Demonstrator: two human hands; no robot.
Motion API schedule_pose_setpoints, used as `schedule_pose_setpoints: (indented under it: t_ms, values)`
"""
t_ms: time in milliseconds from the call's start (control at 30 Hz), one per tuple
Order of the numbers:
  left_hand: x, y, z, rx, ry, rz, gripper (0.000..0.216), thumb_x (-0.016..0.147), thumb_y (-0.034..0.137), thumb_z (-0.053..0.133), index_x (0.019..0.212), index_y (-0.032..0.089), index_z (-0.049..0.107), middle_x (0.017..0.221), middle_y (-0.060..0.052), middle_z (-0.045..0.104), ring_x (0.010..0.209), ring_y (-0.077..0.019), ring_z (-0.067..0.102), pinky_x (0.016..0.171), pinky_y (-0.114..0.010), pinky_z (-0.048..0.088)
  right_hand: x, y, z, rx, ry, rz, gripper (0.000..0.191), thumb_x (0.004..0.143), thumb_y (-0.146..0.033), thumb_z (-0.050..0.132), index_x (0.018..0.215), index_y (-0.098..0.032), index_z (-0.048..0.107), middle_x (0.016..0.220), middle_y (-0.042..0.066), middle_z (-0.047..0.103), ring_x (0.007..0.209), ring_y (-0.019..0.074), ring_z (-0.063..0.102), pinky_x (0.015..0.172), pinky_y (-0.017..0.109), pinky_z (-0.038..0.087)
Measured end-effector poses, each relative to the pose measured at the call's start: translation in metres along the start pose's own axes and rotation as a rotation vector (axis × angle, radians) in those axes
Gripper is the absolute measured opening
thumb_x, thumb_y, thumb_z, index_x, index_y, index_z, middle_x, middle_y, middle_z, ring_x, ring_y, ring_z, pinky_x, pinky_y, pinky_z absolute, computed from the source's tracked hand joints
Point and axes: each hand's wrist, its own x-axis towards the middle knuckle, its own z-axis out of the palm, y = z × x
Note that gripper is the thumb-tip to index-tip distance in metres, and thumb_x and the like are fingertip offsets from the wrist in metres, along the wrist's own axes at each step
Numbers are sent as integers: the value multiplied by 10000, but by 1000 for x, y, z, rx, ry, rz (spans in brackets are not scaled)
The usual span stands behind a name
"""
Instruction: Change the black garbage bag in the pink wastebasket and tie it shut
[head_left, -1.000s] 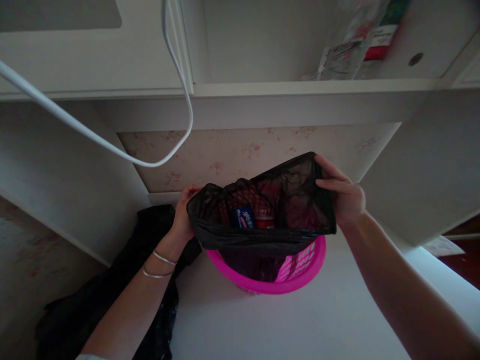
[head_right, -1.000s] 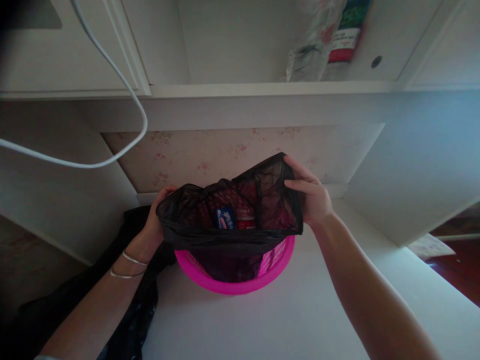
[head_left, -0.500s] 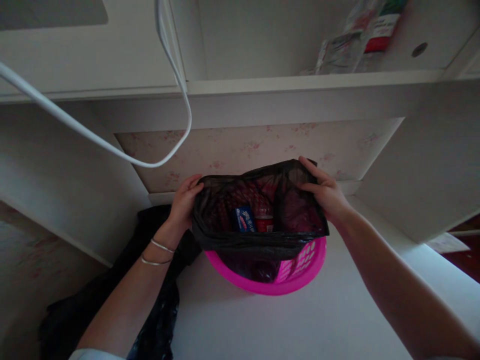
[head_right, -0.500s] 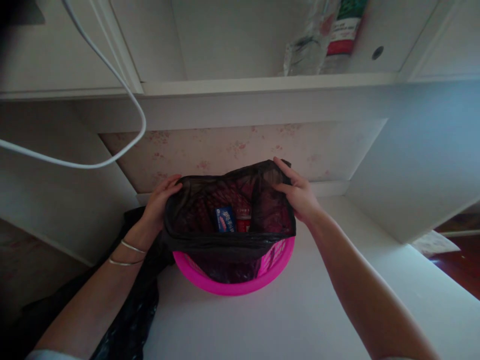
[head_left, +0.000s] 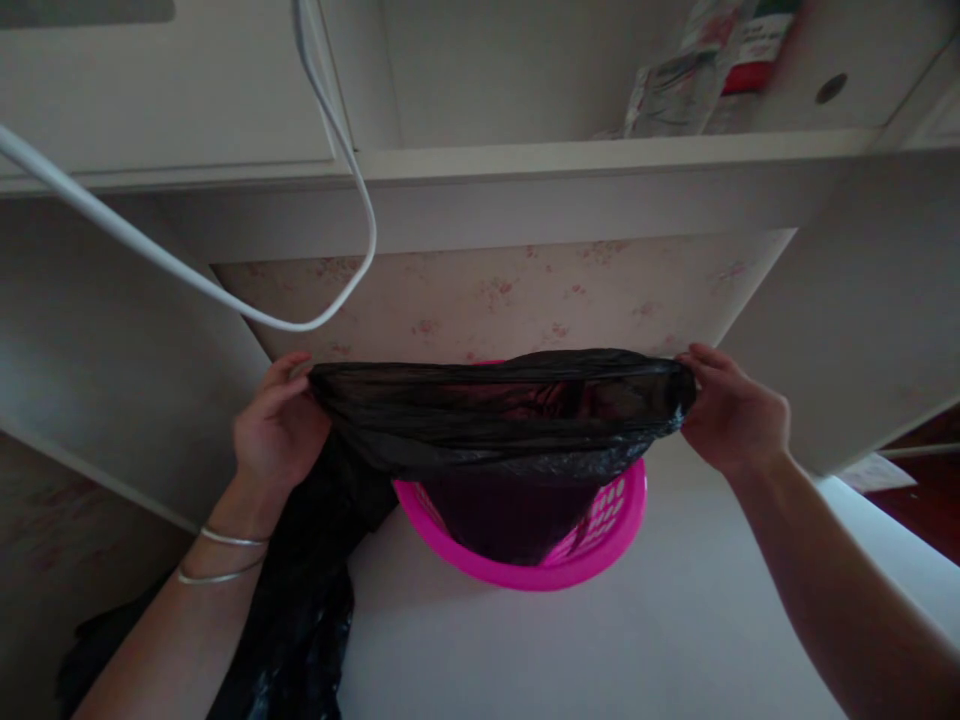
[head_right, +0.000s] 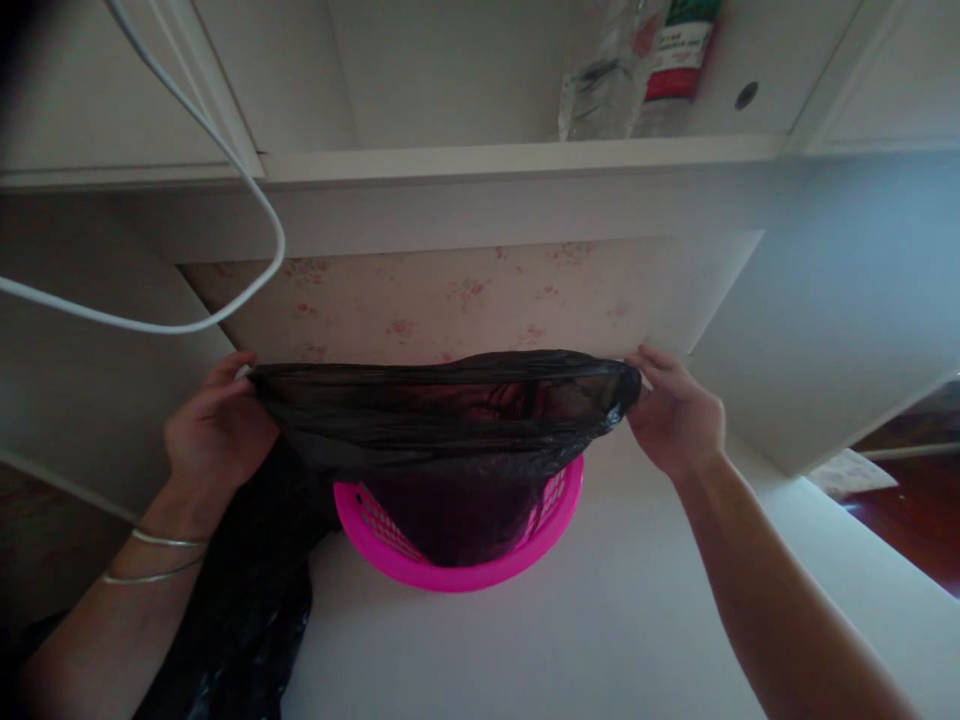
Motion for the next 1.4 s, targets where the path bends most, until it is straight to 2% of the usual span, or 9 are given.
schedule_pose_setpoints:
  t_ms: [133,233,467,600,733,900,1067,1200,1400]
  values:
    - [-20,9,-21,46,-216,-85,554,646,344,821,1189,350,715,1113,-35,744,1038,-268,663,892,-400,577,-21,-11,-10,58,-203,19,576,738,-405,769,1293,-511,655,1463,-23,610,1251,277,634,1002,475,563]
    - [-25,7,-29,301,-256,-135,768,433,209,955,1159,340,742,1157,-57,735,1098,-325,660,910,-393,562,-25,-12,-13,-236,-382,66,774,583,-300,911,1284,-512,659,1613,-85,429,1452,321,453,1154,519,459]
    - [-10,-11,-34,616,-110,-63,291,508,198,948,743,214,777,689,-23,710,616,-178,611,551,-242,493,1,1,9,-606,-416,-36,612,529,-416,962,1113,-361,787,1558,12,489,1466,367,414,1128,489,487]
    - [-2,-12,-32,464,-66,25,290,550,277,951,779,220,783,725,-14,740,647,-149,632,576,-212,512,15,-4,18,-685,-503,-92,271,620,-492,904,785,-291,826,1094,56,757,1095,316,664,1057,486,508]
    - [5,1,-21,305,33,108,285,600,282,947,812,249,760,696,59,716,621,-107,605,569,-187,511,17,-19,15,-415,-257,-79,252,525,-316,967,663,-247,769,756,10,720,725,194,639,790,353,565]
    - [8,12,-12,140,64,93,176,794,277,853,924,295,736,740,117,716,702,-102,630,657,-206,549,6,-32,21,-26,-30,-155,227,712,-419,870,888,-366,737,934,-37,757,854,187,695,813,342,563]
    - [-8,-1,-21,147,-227,-98,841,574,684,881,1306,328,671,1412,-29,660,1228,-303,637,931,-389,607,-11,-17,28,12,-303,8,728,612,-486,931,1277,-373,660,1315,-8,701,1211,267,639,1017,409,531]
    - [-20,-11,-9,397,-548,-121,1120,539,508,972,1525,316,478,1612,-95,462,1463,-375,439,1172,-471,438,-15,-7,42,-316,-358,56,521,661,-422,915,1128,-277,736,1175,34,762,1049,279,707,1017,466,556]
    - [-29,-21,70,686,-768,-27,1142,622,356,950,1593,258,357,1620,-118,443,1498,-384,379,1261,-541,269,-32,-23,115,-614,-603,-182,268,842,-459,735,918,-202,746,920,45,757,877,266,696,833,418,602]
